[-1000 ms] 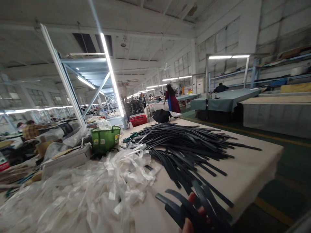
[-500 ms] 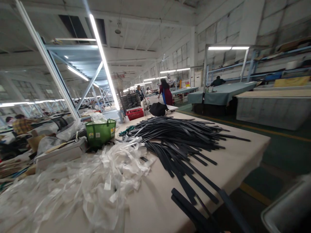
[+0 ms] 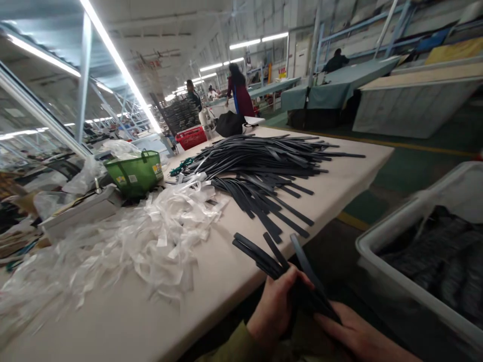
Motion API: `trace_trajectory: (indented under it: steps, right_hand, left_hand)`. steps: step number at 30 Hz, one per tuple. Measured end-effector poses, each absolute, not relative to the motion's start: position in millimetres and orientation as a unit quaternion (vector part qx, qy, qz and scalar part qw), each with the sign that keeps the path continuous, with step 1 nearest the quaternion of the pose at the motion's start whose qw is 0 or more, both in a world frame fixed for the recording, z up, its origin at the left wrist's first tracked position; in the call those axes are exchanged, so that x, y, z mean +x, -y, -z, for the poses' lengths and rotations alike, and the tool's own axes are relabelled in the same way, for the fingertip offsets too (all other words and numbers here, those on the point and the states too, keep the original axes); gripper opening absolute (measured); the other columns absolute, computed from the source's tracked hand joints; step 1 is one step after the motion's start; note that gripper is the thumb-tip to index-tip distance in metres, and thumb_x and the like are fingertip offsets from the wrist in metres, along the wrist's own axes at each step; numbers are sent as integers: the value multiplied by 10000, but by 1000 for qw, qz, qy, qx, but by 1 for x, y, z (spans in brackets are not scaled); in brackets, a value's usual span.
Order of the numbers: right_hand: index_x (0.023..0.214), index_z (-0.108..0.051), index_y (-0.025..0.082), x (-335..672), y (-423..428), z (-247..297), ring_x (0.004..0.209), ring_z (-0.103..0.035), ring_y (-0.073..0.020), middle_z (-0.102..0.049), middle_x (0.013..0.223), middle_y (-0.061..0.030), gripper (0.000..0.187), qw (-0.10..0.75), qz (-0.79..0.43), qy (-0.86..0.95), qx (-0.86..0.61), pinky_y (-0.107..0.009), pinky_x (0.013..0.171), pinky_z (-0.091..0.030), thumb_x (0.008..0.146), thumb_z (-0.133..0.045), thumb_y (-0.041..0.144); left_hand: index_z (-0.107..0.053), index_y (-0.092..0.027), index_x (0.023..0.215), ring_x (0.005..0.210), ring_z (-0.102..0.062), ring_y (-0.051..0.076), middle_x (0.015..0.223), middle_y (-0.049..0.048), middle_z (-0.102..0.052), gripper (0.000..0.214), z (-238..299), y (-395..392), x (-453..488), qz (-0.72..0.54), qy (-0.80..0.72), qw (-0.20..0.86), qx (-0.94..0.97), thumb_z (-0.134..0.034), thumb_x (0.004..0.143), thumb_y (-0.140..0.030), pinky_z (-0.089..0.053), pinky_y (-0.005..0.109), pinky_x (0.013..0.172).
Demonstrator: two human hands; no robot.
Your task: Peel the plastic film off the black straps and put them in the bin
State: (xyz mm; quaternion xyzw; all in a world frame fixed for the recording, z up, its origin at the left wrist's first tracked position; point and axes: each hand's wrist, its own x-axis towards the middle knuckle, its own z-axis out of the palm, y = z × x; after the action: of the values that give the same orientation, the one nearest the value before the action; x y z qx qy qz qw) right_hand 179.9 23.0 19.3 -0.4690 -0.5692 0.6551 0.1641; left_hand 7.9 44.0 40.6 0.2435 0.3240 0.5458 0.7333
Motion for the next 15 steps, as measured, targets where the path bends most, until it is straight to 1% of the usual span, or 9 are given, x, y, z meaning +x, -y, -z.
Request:
trace_trajectory:
  steps: [2,4,6,8,10,12,15]
  right_hand:
    - [883,-653,151,167,-30,-32,655,-558,-196,-615,731,-38,549,186,-629,609,-445,-282,589,-455,858,-530,686]
    - [957,-668,164,160,-34,-37,683,-571,-220,-625,740,-41,515,208,-615,631,-425,-309,645,-475,893,-500,647]
    - [1057,-662,179,159,-34,-34,664,-577,-228,-632,739,-40,486,212,-613,633,-423,-323,657,-480,921,-476,607]
    - [1112,-644,187,162,-32,-28,687,-589,-235,-648,780,-48,481,213,-603,638,-428,-331,679,-480,937,-455,593]
    - [1082,-641,191,166,-29,-22,713,-590,-236,-649,807,-51,488,216,-595,638,-439,-324,675,-472,935,-441,611]
    - [997,-643,187,169,-26,-17,711,-576,-224,-633,793,-42,488,218,-605,623,-445,-306,648,-459,923,-454,630]
    - [835,-632,161,170,-28,-13,649,-551,-185,-598,711,-27,524,200,-671,578,-420,-275,600,-425,875,-517,670]
  left_hand:
    - [-657,-131,758,733,-569,170,741,56,-642,330,-43,-43,-1,-558,-346,709,259,-679,824,-454,-452,301,760]
    - [-668,-129,745,738,-566,170,744,54,-636,352,-41,-42,-6,-561,-365,696,262,-654,840,-468,-451,299,757]
    - [-675,-128,740,741,-563,169,748,54,-629,366,-38,-42,-6,-559,-377,691,260,-636,850,-474,-451,299,758]
    - [-679,-128,743,742,-556,165,759,52,-621,362,-35,-44,-5,-551,-378,695,267,-620,863,-464,-451,297,756]
    - [-688,-131,765,743,-550,161,781,50,-620,348,-34,-45,-4,-536,-382,698,280,-612,872,-454,-451,295,755]
    - [-708,-136,823,772,-554,164,816,50,-628,318,-34,-45,-3,-530,-401,684,300,-633,862,-442,-453,292,769]
    - [-721,-142,925,842,-583,190,910,70,-659,289,-39,-42,-2,-523,-393,684,324,-667,842,-414,-467,306,801]
